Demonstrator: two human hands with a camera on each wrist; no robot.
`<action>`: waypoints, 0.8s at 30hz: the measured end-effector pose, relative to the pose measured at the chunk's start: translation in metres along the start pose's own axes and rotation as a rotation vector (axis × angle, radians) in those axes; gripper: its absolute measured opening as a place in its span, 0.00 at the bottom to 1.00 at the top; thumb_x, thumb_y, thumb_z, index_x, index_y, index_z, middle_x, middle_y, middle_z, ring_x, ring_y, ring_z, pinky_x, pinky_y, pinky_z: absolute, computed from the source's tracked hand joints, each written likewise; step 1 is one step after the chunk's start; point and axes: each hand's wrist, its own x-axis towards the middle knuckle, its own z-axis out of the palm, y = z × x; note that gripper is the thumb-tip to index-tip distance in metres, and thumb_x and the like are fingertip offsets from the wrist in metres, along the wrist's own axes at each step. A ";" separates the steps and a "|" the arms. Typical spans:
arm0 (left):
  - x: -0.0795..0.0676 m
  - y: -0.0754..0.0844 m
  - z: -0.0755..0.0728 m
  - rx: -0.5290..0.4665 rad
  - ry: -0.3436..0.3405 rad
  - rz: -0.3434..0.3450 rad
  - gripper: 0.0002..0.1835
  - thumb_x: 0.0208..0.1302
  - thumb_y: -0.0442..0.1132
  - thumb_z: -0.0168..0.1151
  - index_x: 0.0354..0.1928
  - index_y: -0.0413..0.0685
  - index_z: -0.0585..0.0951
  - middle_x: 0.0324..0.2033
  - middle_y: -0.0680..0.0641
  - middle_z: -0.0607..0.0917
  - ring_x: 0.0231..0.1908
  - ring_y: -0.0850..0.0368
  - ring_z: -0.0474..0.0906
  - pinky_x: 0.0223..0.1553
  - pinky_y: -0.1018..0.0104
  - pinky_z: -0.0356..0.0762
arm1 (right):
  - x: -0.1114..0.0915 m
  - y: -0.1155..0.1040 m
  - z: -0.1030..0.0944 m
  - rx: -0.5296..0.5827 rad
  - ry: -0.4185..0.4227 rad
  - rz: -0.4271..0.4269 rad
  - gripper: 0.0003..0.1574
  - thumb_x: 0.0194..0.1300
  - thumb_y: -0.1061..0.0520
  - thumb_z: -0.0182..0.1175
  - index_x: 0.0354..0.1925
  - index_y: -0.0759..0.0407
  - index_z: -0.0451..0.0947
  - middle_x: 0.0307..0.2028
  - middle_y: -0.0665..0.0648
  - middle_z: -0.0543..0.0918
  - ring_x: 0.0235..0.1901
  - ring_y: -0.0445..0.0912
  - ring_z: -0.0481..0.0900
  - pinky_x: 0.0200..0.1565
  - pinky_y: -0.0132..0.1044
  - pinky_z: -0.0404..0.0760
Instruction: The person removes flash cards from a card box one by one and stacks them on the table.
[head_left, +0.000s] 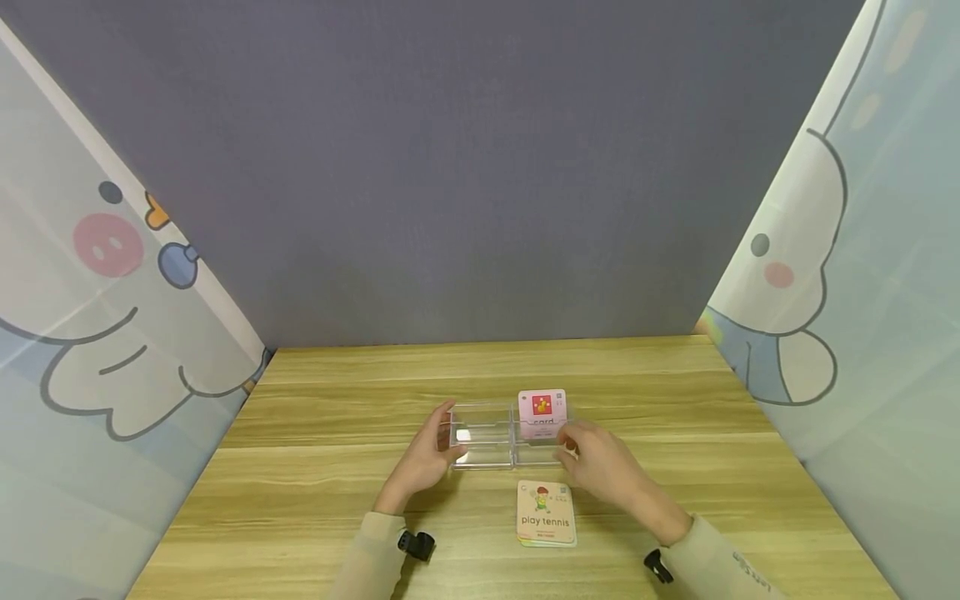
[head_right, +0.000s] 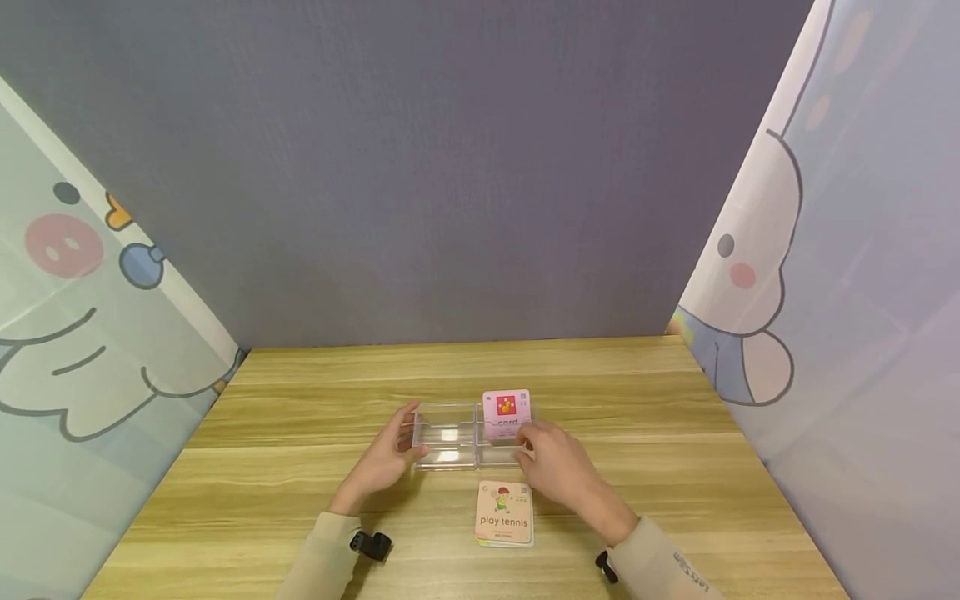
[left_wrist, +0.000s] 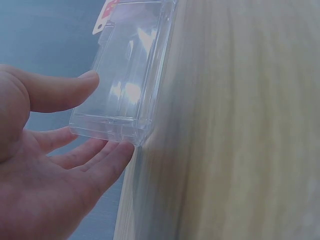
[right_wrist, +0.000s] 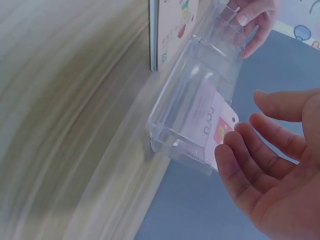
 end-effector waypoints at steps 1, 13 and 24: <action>0.000 0.000 0.000 0.000 0.000 0.001 0.42 0.70 0.32 0.64 0.79 0.41 0.52 0.70 0.29 0.65 0.68 0.30 0.64 0.69 0.37 0.64 | 0.000 0.000 -0.001 0.008 0.004 0.003 0.06 0.61 0.61 0.72 0.35 0.53 0.82 0.30 0.45 0.77 0.28 0.38 0.72 0.28 0.29 0.75; 0.000 -0.002 -0.001 0.000 -0.005 0.004 0.42 0.70 0.32 0.63 0.80 0.41 0.52 0.70 0.30 0.65 0.69 0.30 0.64 0.69 0.37 0.64 | 0.010 0.001 -0.008 0.051 0.085 0.037 0.06 0.61 0.62 0.71 0.36 0.56 0.82 0.30 0.47 0.79 0.30 0.40 0.73 0.32 0.32 0.78; 0.000 0.000 -0.001 0.005 -0.002 0.005 0.42 0.70 0.30 0.63 0.79 0.41 0.52 0.70 0.30 0.65 0.68 0.30 0.64 0.68 0.36 0.65 | 0.019 0.007 -0.010 0.081 0.146 0.012 0.06 0.62 0.62 0.71 0.38 0.58 0.82 0.32 0.48 0.80 0.33 0.41 0.75 0.36 0.35 0.80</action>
